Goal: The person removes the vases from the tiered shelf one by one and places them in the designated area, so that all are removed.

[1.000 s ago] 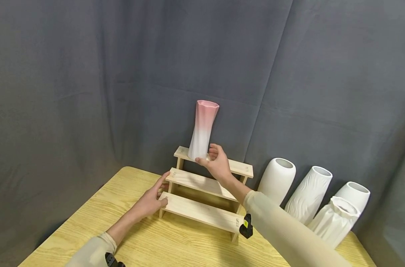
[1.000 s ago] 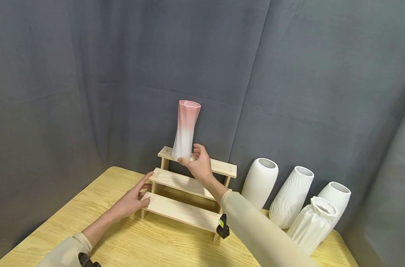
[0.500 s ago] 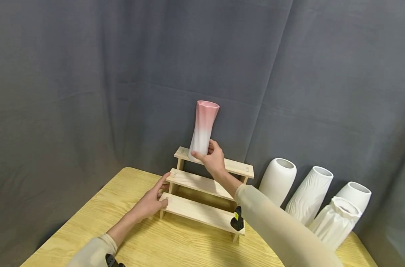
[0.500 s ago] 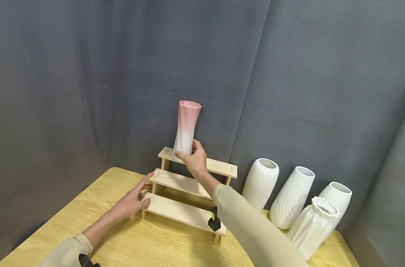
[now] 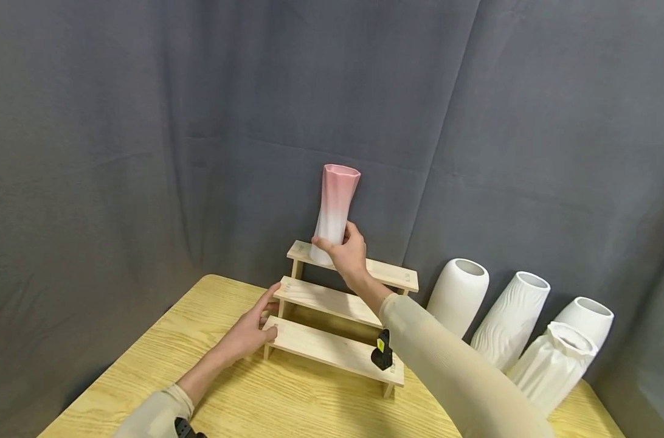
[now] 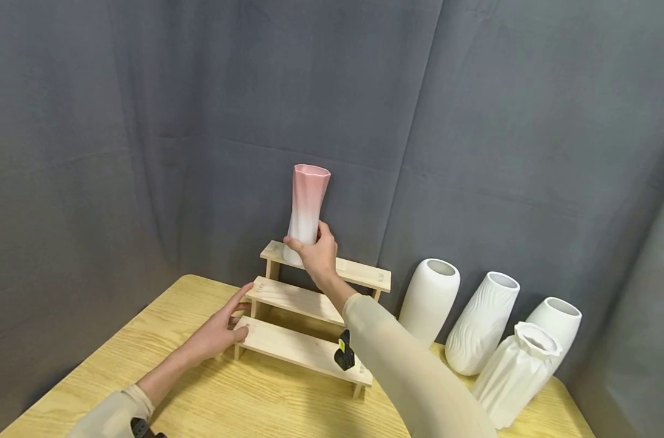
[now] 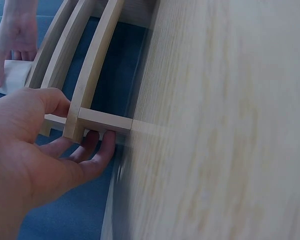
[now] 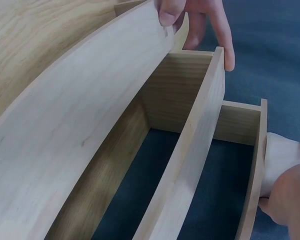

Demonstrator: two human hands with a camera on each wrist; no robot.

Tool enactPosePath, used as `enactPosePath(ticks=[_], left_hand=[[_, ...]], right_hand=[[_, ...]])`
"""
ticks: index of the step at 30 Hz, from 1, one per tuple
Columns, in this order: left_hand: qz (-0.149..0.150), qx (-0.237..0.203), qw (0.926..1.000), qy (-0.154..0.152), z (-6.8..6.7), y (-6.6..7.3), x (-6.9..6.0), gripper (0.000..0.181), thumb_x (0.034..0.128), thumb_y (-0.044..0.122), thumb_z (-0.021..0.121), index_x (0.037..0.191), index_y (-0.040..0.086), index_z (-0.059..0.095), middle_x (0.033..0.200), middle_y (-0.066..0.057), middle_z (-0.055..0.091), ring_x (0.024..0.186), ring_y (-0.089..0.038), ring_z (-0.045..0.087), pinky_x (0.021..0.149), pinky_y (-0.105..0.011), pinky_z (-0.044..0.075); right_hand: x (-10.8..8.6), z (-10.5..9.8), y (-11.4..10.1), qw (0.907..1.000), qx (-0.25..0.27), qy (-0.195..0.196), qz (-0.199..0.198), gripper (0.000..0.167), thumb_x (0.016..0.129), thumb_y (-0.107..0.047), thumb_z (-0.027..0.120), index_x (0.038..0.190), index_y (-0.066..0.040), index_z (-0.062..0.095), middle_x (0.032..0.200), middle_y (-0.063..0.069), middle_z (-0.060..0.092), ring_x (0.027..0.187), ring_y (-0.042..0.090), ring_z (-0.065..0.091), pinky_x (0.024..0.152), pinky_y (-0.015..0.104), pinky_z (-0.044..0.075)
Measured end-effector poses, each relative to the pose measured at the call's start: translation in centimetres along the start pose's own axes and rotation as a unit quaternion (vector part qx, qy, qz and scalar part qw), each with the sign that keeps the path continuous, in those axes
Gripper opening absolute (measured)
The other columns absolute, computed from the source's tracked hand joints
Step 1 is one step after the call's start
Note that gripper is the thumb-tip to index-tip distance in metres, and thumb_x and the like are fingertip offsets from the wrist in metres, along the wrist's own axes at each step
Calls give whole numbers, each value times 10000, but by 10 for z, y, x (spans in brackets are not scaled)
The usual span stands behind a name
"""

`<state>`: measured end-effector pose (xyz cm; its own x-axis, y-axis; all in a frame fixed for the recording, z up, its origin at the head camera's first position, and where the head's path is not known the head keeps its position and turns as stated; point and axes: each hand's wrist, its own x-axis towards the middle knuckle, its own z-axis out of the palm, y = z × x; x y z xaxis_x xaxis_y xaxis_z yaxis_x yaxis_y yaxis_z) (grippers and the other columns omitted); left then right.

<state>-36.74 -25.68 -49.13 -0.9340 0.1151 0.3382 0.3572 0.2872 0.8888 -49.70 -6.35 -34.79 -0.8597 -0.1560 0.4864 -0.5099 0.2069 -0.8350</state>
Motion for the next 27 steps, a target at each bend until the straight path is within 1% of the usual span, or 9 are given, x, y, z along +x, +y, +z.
enactPosePath(ticks=[2,4,7,11,14,19,23,27], left_hand=[[80,62,9999,9,0,0,0,917,905,-57,571,1657,240,138,1530,-264,371,1379,-495,365,1064,-660,312],[79,50,9999,59,0,0,-1,920,897,-58,574,1656,242,148,1528,-264,376,1381,-495,364,1060,-663,317],[-12,31,10000,62,1,0,0,919,905,-64,576,1655,255,152,1534,-251,375,1382,-486,367,1071,-643,314],[-200,-145,9997,6,1,0,1,925,917,-86,582,1652,287,163,1555,-222,360,1387,-464,369,1084,-613,301],[-198,-214,9996,-19,2,0,2,925,921,-89,587,1650,297,168,1564,-207,357,1408,-433,356,1096,-622,288],[-123,-275,9995,-14,6,-1,4,925,916,-96,590,1649,285,175,1570,-206,352,1431,-405,333,1114,-642,258],[-154,-291,9995,-29,9,-1,6,938,901,-109,590,1651,269,173,1568,-219,349,1414,-428,350,1116,-637,257],[-170,-318,9993,-79,11,-2,8,943,900,-101,596,1647,296,180,1556,-228,362,1366,-467,392,1107,-628,275]], right_hand=[[1,0,0,10000,-36,11,-7,640,793,-213,901,1327,-77,578,1142,85,658,1029,247,640,861,430,537],[1,0,-1,10000,-61,-35,-16,636,798,-218,898,1330,-78,578,1147,86,658,1035,252,638,865,436,536],[1,-2,-1,9998,-128,-123,-10,633,803,-229,897,1332,-87,580,1158,80,657,1047,252,638,875,440,535],[1,-5,0,9995,-292,-141,49,603,791,-245,909,1292,-107,604,1130,62,668,1031,247,646,868,435,538],[3,-7,0,9993,-364,-74,73,586,771,-246,924,1258,-109,629,1100,59,681,1012,253,653,860,437,540],[5,-12,-1,9992,-319,-77,221,608,753,-255,936,1267,-118,642,1111,51,692,1024,246,657,871,436,540],[4,-16,0,9989,-249,-96,381,614,746,-245,942,1268,-122,642,1116,40,697,1028,228,662,878,424,541],[3,-21,1,9990,-147,-75,426,611,742,-216,944,1263,-105,645,1114,43,707,1027,229,670,878,432,545]])
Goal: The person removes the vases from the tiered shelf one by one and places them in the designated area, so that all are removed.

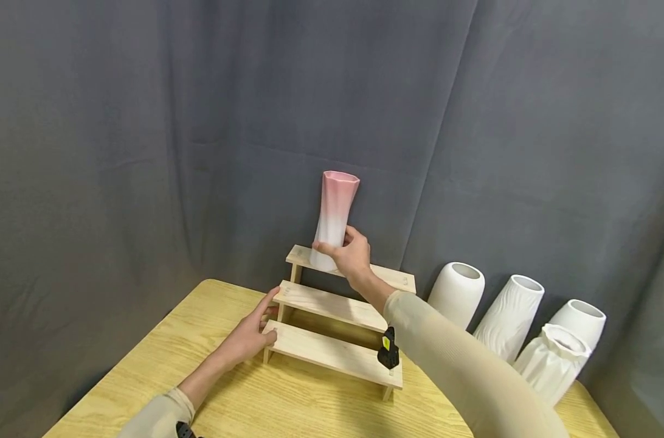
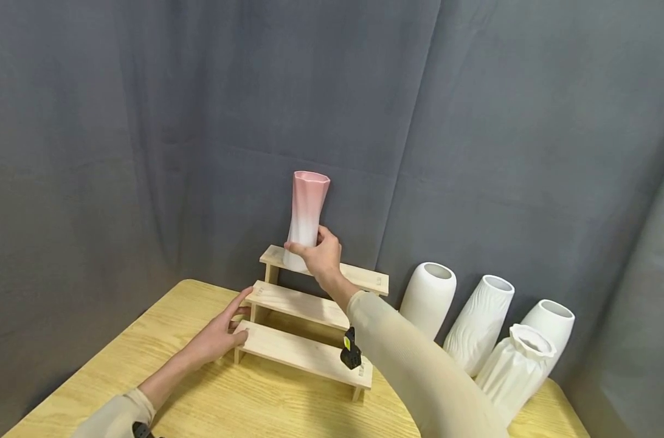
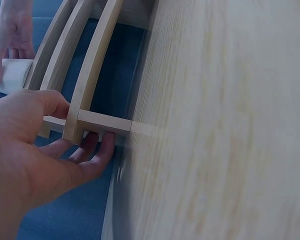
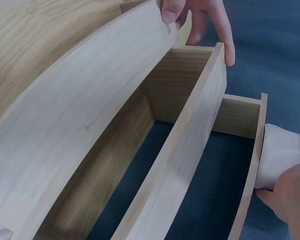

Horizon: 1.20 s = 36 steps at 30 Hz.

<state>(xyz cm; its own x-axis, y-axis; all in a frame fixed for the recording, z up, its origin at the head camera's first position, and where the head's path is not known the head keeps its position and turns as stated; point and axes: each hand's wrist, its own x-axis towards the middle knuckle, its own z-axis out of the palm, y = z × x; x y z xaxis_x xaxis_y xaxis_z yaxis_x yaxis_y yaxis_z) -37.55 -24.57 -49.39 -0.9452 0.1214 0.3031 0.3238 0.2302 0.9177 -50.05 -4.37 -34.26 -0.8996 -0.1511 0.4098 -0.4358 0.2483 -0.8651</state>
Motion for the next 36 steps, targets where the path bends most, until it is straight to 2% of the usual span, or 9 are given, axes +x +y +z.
enactPosePath(ticks=[4,6,11,15,17,21,27,33,36], left_hand=[[-23,-12,10000,16,0,-2,1,944,898,-99,605,1643,314,196,1538,-233,384,1333,-489,419,1078,-624,312],[-36,-32,10000,15,1,-3,2,942,898,-103,604,1643,307,199,1533,-236,389,1310,-485,442,1009,-597,386],[-112,-49,9999,-3,3,-7,5,945,907,-92,600,1646,322,180,1540,-235,373,1295,-491,440,869,-488,466],[-160,19,9999,39,1,-11,7,950,910,-81,595,1640,356,174,1543,-238,365,1318,-513,405,952,-544,442],[-150,83,9998,51,-2,-14,9,954,907,-71,597,1638,365,166,1539,-235,372,1332,-503,398,1039,-589,369],[-103,168,9998,69,-5,-13,14,957,903,-75,583,1641,355,150,1529,-238,389,1358,-510,373,1098,-631,292],[5,287,9996,38,-8,-13,22,958,902,-84,574,1646,328,135,1522,-255,390,1370,-515,361,1111,-635,273],[-8,261,9997,30,-13,-13,25,949,901,-81,574,1650,304,137,1526,-264,381,1345,-535,375,1049,-612,344],[39,238,9997,2,-15,-14,26,946,902,-78,573,1650,305,137,1533,-273,369,1363,-540,353,1081,-644,300]], right_hand=[[-3,-3,1,9999,60,-73,76,616,744,-215,943,1266,-94,640,1116,47,709,1030,228,673,873,430,550],[-4,-6,1,9999,95,-56,99,609,742,-206,944,1258,-87,643,1111,52,711,1028,230,675,870,428,551],[-2,-14,-1,10000,62,71,-31,583,733,-184,948,1229,-76,660,1086,57,720,1014,230,681,873,427,548],[-3,-20,-5,9999,-5,75,-67,590,730,-200,950,1230,-78,663,1085,49,724,1019,220,682,886,417,542],[-3,-22,-6,10000,-2,66,-54,589,733,-199,949,1234,-82,662,1091,45,722,1026,218,681,889,413,540],[-5,-31,-8,9999,83,47,-92,580,739,-188,944,1239,-98,665,1106,42,718,1039,220,679,888,418,543],[-11,-45,-10,9998,144,113,-60,598,728,-182,951,1249,-104,668,1113,49,719,1040,221,680,880,428,547],[-19,-58,-11,9997,133,184,-112,603,728,-173,948,1255,-90,667,1115,71,719,1036,235,681,880,438,549],[-25,-64,-10,9995,102,239,-166,597,735,-169,941,1259,-83,667,1119,80,718,1037,241,679,890,435,543]])
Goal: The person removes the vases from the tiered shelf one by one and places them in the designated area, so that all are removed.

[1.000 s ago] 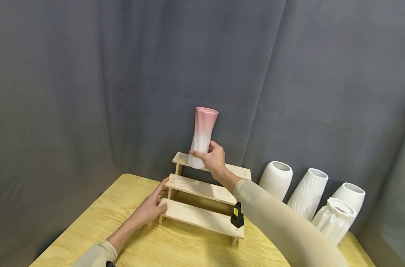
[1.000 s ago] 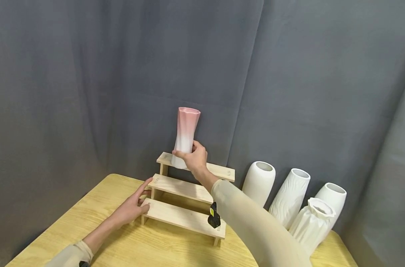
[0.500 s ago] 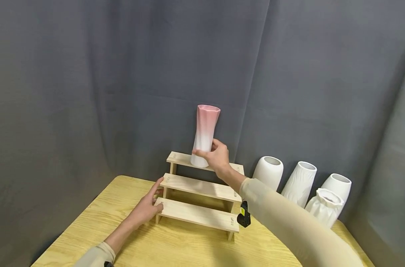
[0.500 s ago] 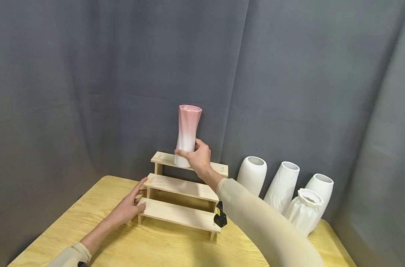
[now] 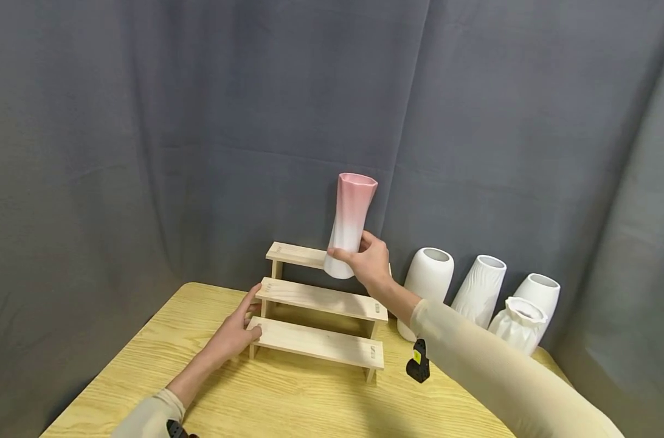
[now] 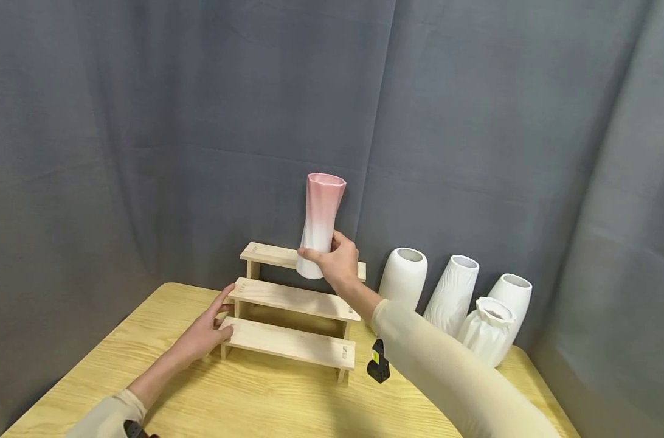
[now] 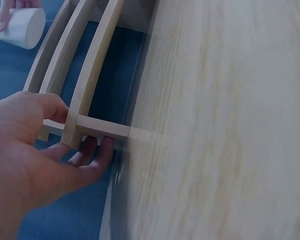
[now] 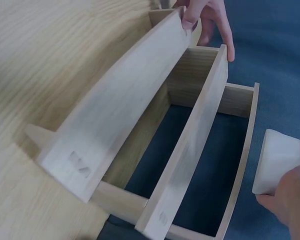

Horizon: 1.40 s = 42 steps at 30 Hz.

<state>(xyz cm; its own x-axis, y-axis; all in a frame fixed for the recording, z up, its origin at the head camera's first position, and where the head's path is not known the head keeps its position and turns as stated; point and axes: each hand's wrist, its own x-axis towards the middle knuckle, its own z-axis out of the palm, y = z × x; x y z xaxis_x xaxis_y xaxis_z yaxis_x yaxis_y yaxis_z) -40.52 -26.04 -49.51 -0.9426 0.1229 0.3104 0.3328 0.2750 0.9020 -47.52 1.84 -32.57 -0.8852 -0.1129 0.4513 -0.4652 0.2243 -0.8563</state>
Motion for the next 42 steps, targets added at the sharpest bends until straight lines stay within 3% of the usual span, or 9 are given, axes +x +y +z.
enactPosePath(ticks=[8,15,20,24,27,42], left_hand=[[-80,41,10000,39,-3,-5,-4,948,892,-91,572,1651,281,140,1528,-282,372,1347,-548,370,1092,-651,286],[-112,169,9998,85,-5,-4,-3,954,892,-75,581,1646,315,145,1525,-275,382,1323,-563,390,939,-541,410],[-86,109,9999,36,-8,-8,-4,957,892,-79,588,1649,295,139,1527,-296,366,1322,-578,381,871,-496,434],[-41,96,9999,52,-11,-13,-5,956,888,-93,584,1651,262,132,1517,-303,372,1360,-534,366,997,-608,401],[29,113,9999,94,-13,-14,-3,948,889,-97,580,1649,258,139,1513,-292,383,1399,-471,351,1101,-655,273],[149,169,9997,66,-16,-13,1,940,881,-110,566,1648,234,143,1508,-302,379,1411,-449,339,1107,-665,250]], right_hand=[[-13,-15,6,9998,-187,16,103,587,740,-190,941,1248,-69,674,1104,82,724,1029,240,687,884,418,548],[-17,-32,16,9996,-219,134,129,593,732,-192,945,1245,-59,679,1110,98,727,1028,245,688,891,406,544],[-22,-45,20,9995,-121,202,215,600,748,-166,933,1269,-48,661,1144,127,712,1052,275,675,909,425,537],[-24,-53,24,9988,-274,286,305,623,739,-197,942,1274,-39,663,1149,134,714,1064,272,675,919,420,530],[-25,-59,26,9982,-367,338,331,621,739,-211,943,1268,-38,669,1146,131,718,1063,261,676,922,412,525],[-37,-91,33,9967,-616,468,234,566,750,-192,934,1233,-25,690,1111,136,731,1028,257,687,891,389,534]])
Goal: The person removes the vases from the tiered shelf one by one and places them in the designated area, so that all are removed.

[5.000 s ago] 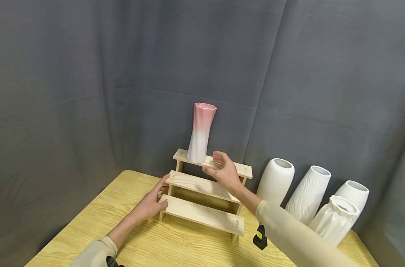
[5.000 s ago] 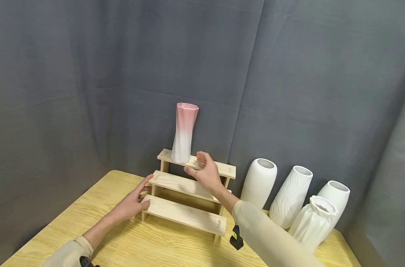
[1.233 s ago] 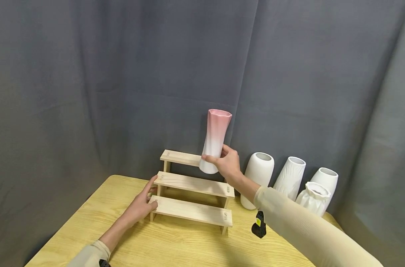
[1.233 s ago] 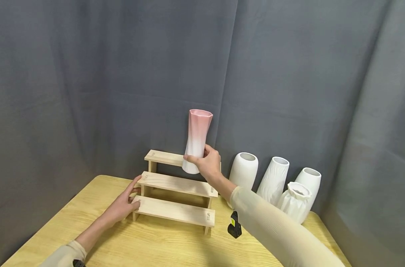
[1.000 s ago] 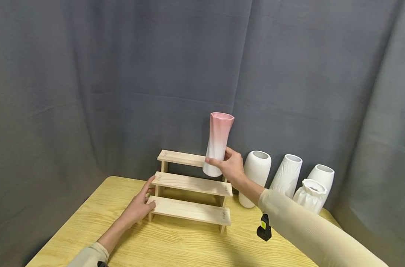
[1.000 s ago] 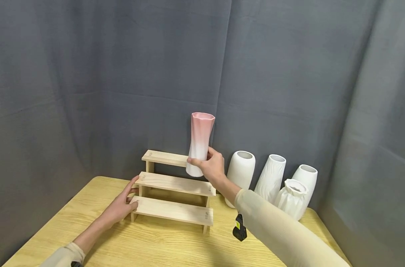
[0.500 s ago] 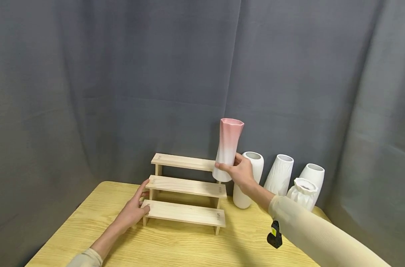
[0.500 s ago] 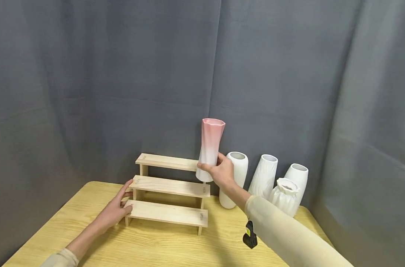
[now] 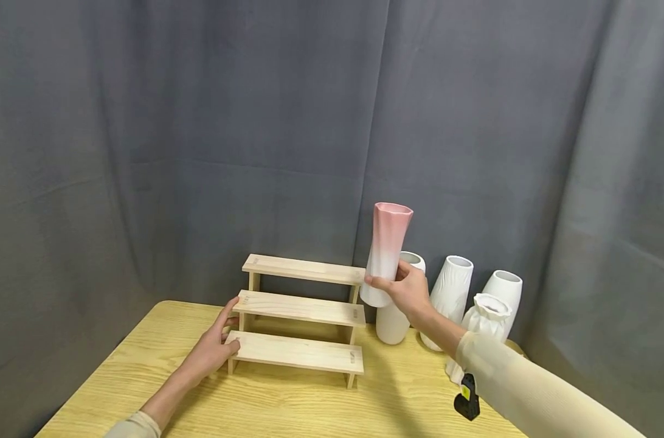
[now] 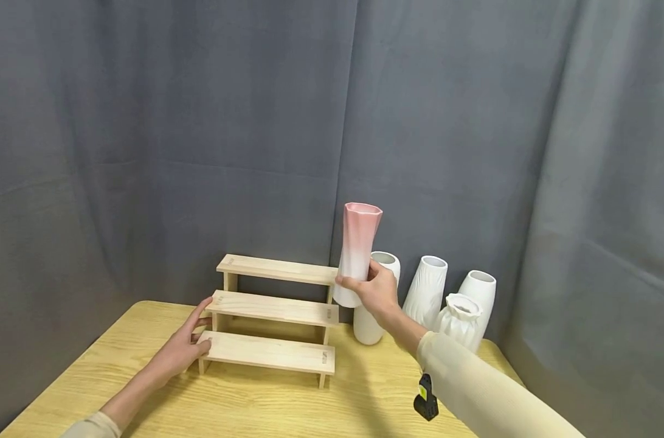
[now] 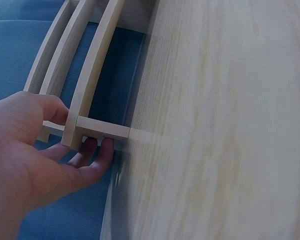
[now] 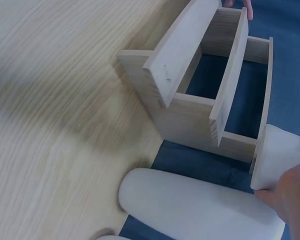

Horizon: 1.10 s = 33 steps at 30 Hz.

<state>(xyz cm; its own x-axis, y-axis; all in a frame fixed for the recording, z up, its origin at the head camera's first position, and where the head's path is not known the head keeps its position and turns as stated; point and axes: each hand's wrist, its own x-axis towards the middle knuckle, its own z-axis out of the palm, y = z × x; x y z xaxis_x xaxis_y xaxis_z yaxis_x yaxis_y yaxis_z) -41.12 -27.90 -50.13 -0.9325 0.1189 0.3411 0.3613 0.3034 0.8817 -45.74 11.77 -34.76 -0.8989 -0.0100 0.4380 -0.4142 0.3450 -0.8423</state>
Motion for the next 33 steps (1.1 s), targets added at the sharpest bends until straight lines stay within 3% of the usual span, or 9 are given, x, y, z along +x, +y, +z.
enactPosePath(ticks=[6,8,10,15,23,33], left_hand=[[-105,89,9999,-1,-2,-4,2,950,886,-95,569,1651,250,125,1511,-319,365,1346,-537,380,951,-548,434],[-161,140,9998,-18,-3,-4,2,948,892,-87,564,1652,265,118,1515,-317,360,1339,-555,379,921,-526,441],[-168,169,9997,-30,-5,-3,1,949,894,-84,559,1652,274,114,1520,-311,358,1367,-541,353,1002,-593,398],[-150,221,9996,-7,-11,-4,0,948,896,-88,557,1653,262,106,1533,-315,339,1401,-516,321,1065,-652,315],[-166,212,9996,43,-14,-3,0,945,891,-78,582,1650,253,126,1513,-331,357,1326,-564,396,884,-488,449],[-136,255,9996,38,-14,-2,-2,938,900,-78,577,1651,249,119,1514,-315,364,1339,-536,397,930,-525,440]], right_hand=[[-6,-10,0,9997,-126,-23,204,585,745,-211,937,1241,-26,689,1108,137,733,1024,260,690,904,417,532],[-10,-11,4,9994,-140,-29,305,585,743,-215,938,1240,-32,689,1108,126,734,1018,249,691,901,412,534],[-14,-12,8,9994,-104,-44,323,581,746,-199,935,1242,-27,687,1112,134,732,1016,256,691,895,414,538],[-21,-16,21,9990,4,-98,441,608,734,-164,938,1265,-19,677,1134,153,723,1035,269,683,888,414,544],[-38,-27,48,9986,36,40,520,679,718,-207,955,1305,-35,662,1169,147,714,1079,266,675,902,402,536],[-58,-31,78,9975,261,497,418,705,712,-186,960,1326,-32,649,1222,174,685,1134,274,645,879,329,540]])
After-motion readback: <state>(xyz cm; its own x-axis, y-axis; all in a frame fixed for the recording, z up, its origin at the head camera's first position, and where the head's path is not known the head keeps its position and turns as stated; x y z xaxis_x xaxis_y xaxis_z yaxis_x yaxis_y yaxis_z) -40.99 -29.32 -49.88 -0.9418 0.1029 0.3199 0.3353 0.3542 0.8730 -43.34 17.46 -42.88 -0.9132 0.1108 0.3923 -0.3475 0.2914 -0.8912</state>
